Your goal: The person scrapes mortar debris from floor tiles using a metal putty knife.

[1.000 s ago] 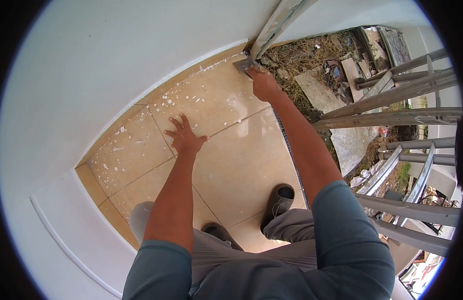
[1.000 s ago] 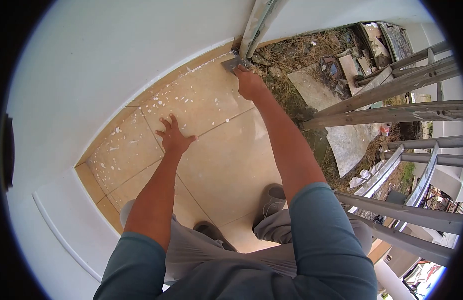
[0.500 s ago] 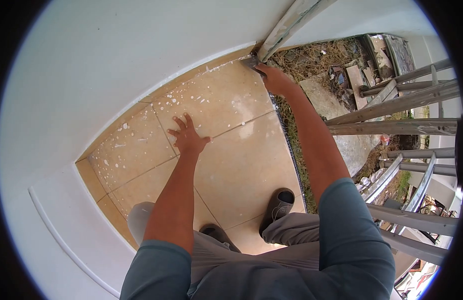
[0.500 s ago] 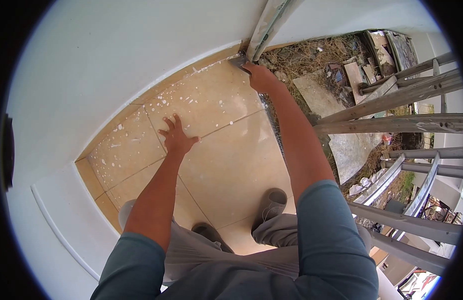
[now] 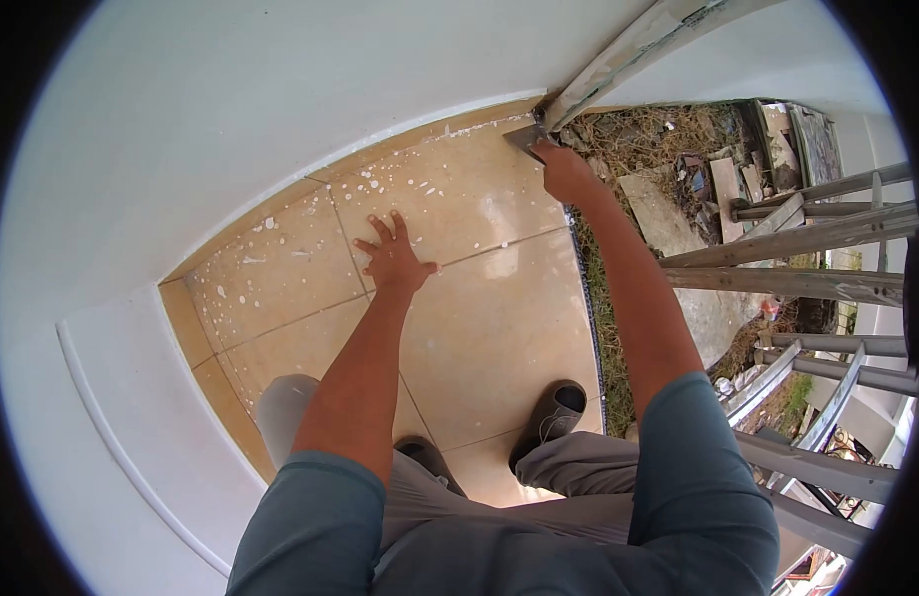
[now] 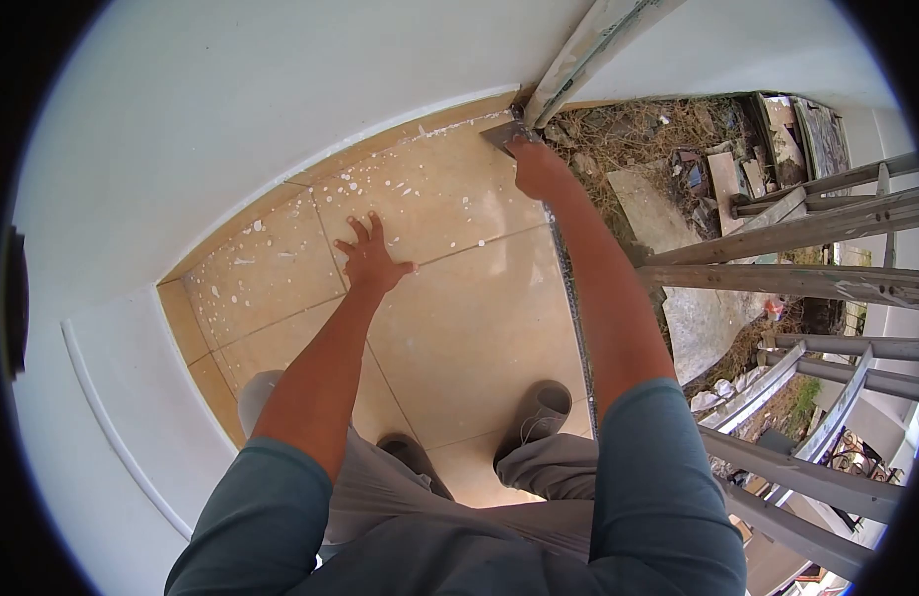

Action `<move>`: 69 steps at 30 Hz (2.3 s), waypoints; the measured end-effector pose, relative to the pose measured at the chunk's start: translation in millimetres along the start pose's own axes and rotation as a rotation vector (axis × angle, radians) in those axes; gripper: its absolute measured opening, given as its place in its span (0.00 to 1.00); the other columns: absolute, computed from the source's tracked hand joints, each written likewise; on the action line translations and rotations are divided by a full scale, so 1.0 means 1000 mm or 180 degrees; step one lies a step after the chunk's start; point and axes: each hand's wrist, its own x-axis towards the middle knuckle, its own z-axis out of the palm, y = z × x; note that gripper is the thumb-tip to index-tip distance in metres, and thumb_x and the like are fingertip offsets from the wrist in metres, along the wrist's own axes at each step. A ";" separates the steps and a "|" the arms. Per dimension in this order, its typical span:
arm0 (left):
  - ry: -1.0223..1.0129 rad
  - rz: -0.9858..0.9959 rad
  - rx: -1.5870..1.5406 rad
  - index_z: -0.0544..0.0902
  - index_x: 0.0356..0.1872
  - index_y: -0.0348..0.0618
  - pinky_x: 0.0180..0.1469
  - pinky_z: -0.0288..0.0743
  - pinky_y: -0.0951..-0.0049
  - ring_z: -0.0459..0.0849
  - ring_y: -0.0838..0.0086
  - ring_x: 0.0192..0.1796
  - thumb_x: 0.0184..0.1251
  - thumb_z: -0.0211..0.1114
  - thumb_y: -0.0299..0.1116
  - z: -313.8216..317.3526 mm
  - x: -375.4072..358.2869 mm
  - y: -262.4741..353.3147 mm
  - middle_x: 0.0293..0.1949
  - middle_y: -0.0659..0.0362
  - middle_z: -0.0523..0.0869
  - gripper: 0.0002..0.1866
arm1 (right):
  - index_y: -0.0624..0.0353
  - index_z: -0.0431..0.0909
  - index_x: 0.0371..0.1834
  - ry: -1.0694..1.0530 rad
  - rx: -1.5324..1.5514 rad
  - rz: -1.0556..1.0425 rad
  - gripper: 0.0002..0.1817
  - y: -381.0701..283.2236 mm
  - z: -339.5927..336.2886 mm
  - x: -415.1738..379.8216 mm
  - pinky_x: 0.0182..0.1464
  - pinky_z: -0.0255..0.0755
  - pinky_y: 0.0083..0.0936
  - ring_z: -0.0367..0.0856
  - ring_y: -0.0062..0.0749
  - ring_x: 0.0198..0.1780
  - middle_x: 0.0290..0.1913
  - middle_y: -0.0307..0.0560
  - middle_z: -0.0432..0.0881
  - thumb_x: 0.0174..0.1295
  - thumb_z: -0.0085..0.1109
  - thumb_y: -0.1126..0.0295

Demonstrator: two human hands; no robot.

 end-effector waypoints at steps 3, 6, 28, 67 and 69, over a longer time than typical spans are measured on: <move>-0.0034 -0.0005 -0.0114 0.43 0.83 0.56 0.56 0.81 0.31 0.45 0.22 0.77 0.42 0.85 0.57 -0.007 -0.005 0.004 0.83 0.46 0.39 0.71 | 0.65 0.71 0.65 -0.0452 -0.0158 0.0546 0.25 -0.080 0.015 -0.022 0.57 0.82 0.43 0.84 0.55 0.58 0.72 0.62 0.69 0.63 0.57 0.75; -0.0020 -0.0006 -0.0163 0.44 0.83 0.56 0.58 0.79 0.30 0.45 0.24 0.78 0.43 0.85 0.56 -0.013 -0.006 0.004 0.83 0.46 0.39 0.70 | 0.65 0.74 0.60 -0.0206 -0.0286 0.0581 0.21 -0.093 0.032 0.002 0.53 0.84 0.39 0.87 0.52 0.54 0.68 0.62 0.73 0.63 0.58 0.74; -0.0991 -0.0553 -0.0447 0.14 0.77 0.62 0.65 0.40 0.11 0.12 0.26 0.75 0.22 0.91 0.56 -0.009 0.004 -0.069 0.74 0.38 0.07 0.94 | 0.68 0.72 0.64 -0.0560 0.0137 0.0780 0.23 -0.196 0.039 0.046 0.54 0.85 0.39 0.85 0.53 0.57 0.75 0.61 0.65 0.66 0.56 0.74; -0.1141 -0.0777 -0.0392 0.09 0.73 0.62 0.67 0.39 0.13 0.09 0.30 0.75 0.24 0.92 0.55 -0.010 0.007 -0.061 0.72 0.39 0.03 0.95 | 0.54 0.69 0.72 -0.0466 0.0071 0.1587 0.30 -0.104 0.033 -0.121 0.54 0.82 0.44 0.85 0.56 0.55 0.76 0.58 0.66 0.64 0.50 0.78; -0.1103 -0.0774 -0.0421 0.09 0.73 0.62 0.67 0.39 0.13 0.09 0.30 0.75 0.25 0.92 0.55 -0.013 0.011 -0.062 0.72 0.39 0.03 0.95 | 0.54 0.69 0.72 -0.0480 0.0031 0.1540 0.28 -0.105 0.036 -0.124 0.53 0.83 0.43 0.86 0.54 0.54 0.77 0.58 0.65 0.66 0.49 0.77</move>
